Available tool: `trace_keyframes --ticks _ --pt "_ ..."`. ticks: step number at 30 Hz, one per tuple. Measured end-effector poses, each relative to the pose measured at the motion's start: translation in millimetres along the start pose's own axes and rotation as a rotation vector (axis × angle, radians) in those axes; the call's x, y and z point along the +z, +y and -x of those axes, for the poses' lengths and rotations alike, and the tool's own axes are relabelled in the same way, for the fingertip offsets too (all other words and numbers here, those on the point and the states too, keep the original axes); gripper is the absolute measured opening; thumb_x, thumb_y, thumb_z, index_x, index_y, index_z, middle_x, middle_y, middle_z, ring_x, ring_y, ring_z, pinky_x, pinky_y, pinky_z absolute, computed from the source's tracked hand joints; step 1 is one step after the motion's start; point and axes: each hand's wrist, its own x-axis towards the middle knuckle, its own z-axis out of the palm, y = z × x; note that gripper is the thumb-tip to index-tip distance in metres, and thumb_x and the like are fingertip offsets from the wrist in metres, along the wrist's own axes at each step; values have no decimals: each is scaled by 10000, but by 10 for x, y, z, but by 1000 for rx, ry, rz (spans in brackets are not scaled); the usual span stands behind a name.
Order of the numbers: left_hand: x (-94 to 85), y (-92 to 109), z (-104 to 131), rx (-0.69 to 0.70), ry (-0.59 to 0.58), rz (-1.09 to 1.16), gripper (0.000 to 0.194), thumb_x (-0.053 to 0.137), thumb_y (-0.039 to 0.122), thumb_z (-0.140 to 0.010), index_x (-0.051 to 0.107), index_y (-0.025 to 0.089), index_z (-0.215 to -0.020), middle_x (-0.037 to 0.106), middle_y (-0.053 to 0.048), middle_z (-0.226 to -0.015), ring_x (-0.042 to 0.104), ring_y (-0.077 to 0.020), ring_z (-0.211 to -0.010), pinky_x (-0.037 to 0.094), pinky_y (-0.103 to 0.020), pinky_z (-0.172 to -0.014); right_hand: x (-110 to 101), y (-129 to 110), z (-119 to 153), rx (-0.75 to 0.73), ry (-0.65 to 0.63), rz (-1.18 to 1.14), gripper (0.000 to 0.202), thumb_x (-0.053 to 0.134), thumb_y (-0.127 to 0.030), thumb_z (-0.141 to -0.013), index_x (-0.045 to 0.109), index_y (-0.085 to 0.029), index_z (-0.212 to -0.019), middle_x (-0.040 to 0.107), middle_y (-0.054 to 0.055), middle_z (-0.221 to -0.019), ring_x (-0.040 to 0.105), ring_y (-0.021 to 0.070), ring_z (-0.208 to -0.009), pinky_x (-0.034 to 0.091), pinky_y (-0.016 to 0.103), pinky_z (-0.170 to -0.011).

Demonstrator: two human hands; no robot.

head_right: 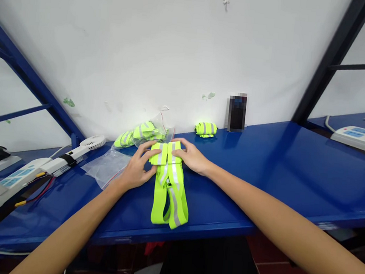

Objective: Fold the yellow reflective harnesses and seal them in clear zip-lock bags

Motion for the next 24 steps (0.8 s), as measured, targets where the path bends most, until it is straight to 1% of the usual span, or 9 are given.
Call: trace_keyframes --ticks 2,5,7,10,13,15,17,21,24 --pt "5 -15 16 -51 -7 72 433 601 192 -800 557 196 -1230 552 -131 -1292 550 -255 -1200 463 -389 -999 -68 -9 0 44 -199 -39 477 639 -391 -838 536 -187 -1256 645 27 -868 603 153 -709 487 250 -578" --pt "20 -31 26 -291 39 300 291 618 314 -820 617 169 -1072 672 -68 -995 644 -217 -929 520 -324 -818 -210 -56 13 22 -566 4 684 725 -490 -766 516 -153 -1323 680 71 -969 647 191 -830 531 292 -688" --pt "47 -49 10 -460 93 504 297 600 398 -834 635 149 -991 686 -48 -886 646 -203 -822 515 -299 -733 -292 -97 24 -39 -647 96 741 750 -484 -747 506 -149 -1361 679 98 -1075 651 220 -920 539 337 -777" --pt "116 -99 -19 -599 110 723 353 619 444 -803 661 128 -957 705 -50 -876 642 -208 -791 498 -296 -712 -327 -125 46 -187 -427 324 680 670 -440 -838 458 -172 -1426 629 126 -1230 635 242 -1001 531 405 -860" --pt "207 -151 -16 -713 103 834 364 636 442 -783 687 112 -930 715 -55 -836 638 -205 -736 486 -296 -688 -253 -104 78 -356 -205 524 728 607 -384 -886 293 -226 -1523 510 138 -1401 586 273 -1133 509 464 -935" --pt "267 -159 0 -757 129 875 367 633 442 -784 698 103 -907 714 -59 -809 631 -199 -704 478 -293 -672 -183 -77 94 -464 -156 656 786 625 -326 -866 230 -267 -1543 383 123 -1514 508 301 -1255 481 485 -990" --pt "317 -140 12 -773 168 892 358 644 441 -778 701 105 -884 711 -53 -796 620 -188 -687 467 -283 -657 -122 -49 96 -562 -133 794 750 617 -245 -849 286 -293 -1520 291 94 -1571 438 313 -1330 457 491 -1025" --pt "355 -66 -7 -788 235 1013 380 655 500 -762 686 125 -813 674 -23 -717 581 -170 -639 445 -275 -624 -56 -12 73 -727 -99 902 534 564 -159 -851 510 -266 -1371 444 102 -1470 471 302 -1303 435 495 -1042" --pt "310 -45 -42 -768 257 1101 486 534 624 -813 654 156 -760 608 -13 -646 526 -161 -591 407 -273 -565 -29 -18 65 -706 2 735 369 553 -201 -878 577 -209 -1246 623 106 -1208 600 266 -1092 500 431 -930"
